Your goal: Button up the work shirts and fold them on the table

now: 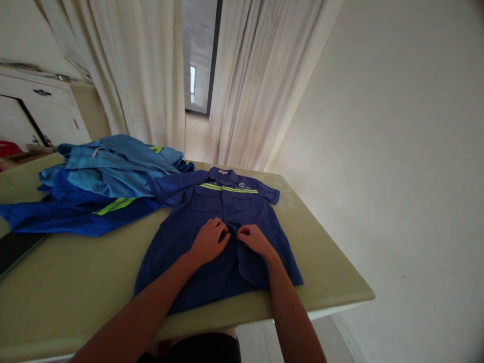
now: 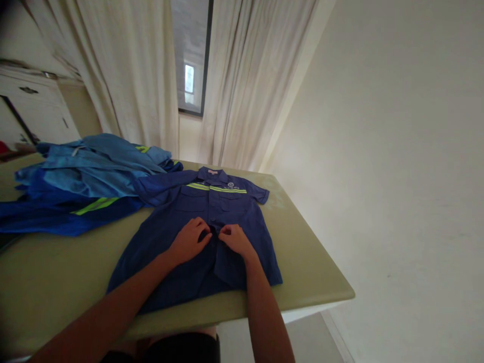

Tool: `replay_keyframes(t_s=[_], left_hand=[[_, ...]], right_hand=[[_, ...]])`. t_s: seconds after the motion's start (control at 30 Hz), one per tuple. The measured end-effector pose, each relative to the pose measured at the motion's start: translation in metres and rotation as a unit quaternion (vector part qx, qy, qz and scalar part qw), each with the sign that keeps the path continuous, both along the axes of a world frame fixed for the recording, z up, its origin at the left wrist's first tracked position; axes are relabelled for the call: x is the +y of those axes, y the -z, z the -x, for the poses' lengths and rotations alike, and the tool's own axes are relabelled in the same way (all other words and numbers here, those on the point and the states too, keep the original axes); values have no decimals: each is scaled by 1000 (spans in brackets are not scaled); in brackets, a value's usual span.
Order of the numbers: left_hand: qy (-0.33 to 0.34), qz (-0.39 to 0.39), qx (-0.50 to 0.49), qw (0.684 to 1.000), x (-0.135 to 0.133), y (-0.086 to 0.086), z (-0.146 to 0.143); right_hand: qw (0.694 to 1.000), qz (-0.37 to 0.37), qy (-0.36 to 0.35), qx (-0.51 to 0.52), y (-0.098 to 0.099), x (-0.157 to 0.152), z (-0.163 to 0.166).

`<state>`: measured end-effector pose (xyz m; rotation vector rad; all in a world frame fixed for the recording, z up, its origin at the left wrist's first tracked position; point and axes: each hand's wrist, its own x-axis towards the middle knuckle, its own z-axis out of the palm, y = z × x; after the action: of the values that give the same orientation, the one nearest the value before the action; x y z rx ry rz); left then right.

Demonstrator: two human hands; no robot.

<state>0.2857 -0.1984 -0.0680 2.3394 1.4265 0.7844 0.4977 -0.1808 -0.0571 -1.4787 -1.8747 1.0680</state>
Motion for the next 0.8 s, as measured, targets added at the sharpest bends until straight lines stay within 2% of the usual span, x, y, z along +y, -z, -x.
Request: replay_keyframes(t_s=[0.1,0.27,0.43,0.63,0.8], left_hand=[[83,30,36,995,-3,-1,1],[165,58,10,985,4,-5,2],[158,36,10,987,1,-8,4],[143,18,14,989,0,-9,4],[144,-9,5,990,0,-7,3]], right_hand=[[995,53,-18,84,-1,0,-3],[991,83,-33,102,-3,1,-7],[988,90,-49,116,-8,-1,-8],[976,99,-71,178,-8,-3,-6],[979,72,-74,175,-5,0,-5]])
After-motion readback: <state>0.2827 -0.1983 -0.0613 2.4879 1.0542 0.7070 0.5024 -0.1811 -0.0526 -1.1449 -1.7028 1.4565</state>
